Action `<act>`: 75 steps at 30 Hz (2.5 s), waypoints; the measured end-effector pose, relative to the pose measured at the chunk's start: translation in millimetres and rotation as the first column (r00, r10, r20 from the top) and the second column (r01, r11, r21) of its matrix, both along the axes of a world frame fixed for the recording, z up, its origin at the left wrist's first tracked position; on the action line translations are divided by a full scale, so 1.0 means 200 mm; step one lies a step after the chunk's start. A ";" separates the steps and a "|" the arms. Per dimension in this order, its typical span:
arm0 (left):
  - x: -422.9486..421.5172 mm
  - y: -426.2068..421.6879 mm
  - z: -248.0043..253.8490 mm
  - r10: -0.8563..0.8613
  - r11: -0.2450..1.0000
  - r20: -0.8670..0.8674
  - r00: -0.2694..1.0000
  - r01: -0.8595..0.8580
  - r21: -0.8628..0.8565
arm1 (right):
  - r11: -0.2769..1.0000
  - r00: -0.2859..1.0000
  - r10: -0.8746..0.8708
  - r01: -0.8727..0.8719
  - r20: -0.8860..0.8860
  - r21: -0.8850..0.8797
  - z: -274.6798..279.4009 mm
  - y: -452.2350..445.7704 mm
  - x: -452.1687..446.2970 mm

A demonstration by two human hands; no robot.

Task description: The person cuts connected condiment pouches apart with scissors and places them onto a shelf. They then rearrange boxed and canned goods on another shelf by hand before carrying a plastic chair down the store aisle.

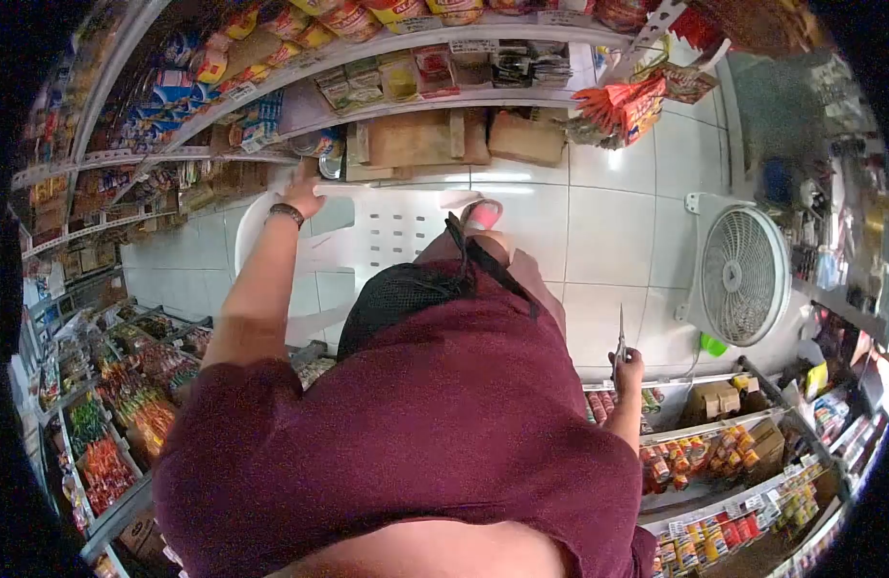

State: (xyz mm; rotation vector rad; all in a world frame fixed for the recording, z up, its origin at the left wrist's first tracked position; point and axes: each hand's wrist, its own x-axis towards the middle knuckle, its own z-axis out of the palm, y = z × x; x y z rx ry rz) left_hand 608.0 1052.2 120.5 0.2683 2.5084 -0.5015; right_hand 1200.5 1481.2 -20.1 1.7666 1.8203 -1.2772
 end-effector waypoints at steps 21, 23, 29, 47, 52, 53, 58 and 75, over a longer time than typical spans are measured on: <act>-0.75 -0.77 -0.52 -0.100 0.593 0.839 0.535 0.709 -0.382 | 0.592 0.241 -0.795 0.512 -0.557 -0.622 -0.50 -0.42 -1.49; -0.76 -0.76 -0.54 -0.064 0.557 0.849 0.524 0.725 -0.405 | 0.540 0.154 -0.822 0.513 -0.547 -0.667 -0.66 -0.46 -1.63; -0.82 -0.79 -0.69 -0.046 0.450 0.878 0.477 0.794 -0.408 | 0.425 -0.094 -0.855 0.437 -0.510 -0.793 -1.07 -0.57 -1.82; -0.84 0.09 -0.81 -0.867 0.495 0.328 0.374 0.717 0.490 | 0.446 -0.236 -0.771 0.462 -0.591 -0.767 -0.79 -1.00 -1.54; -0.81 0.83 -0.66 -0.639 0.188 -0.320 0.700 0.545 0.817 | 0.497 -0.153 -0.715 0.575 -0.682 -0.650 -0.75 -1.02 -1.61; -0.87 0.96 -0.71 -0.606 0.123 -0.441 0.662 0.626 0.770 | 0.522 -0.049 -0.743 0.583 -0.668 -0.623 -0.65 -1.08 -1.65; -1.02 1.40 -0.93 -0.645 0.300 -0.503 0.576 0.795 0.527 | 0.783 0.332 -0.592 0.452 -0.735 -0.427 -0.79 -1.15 -1.78; -0.71 0.94 -0.89 -0.623 0.008 0.066 0.779 -0.078 0.997 | 0.854 0.144 -0.475 0.312 -0.868 -0.416 -0.74 -1.06 -2.07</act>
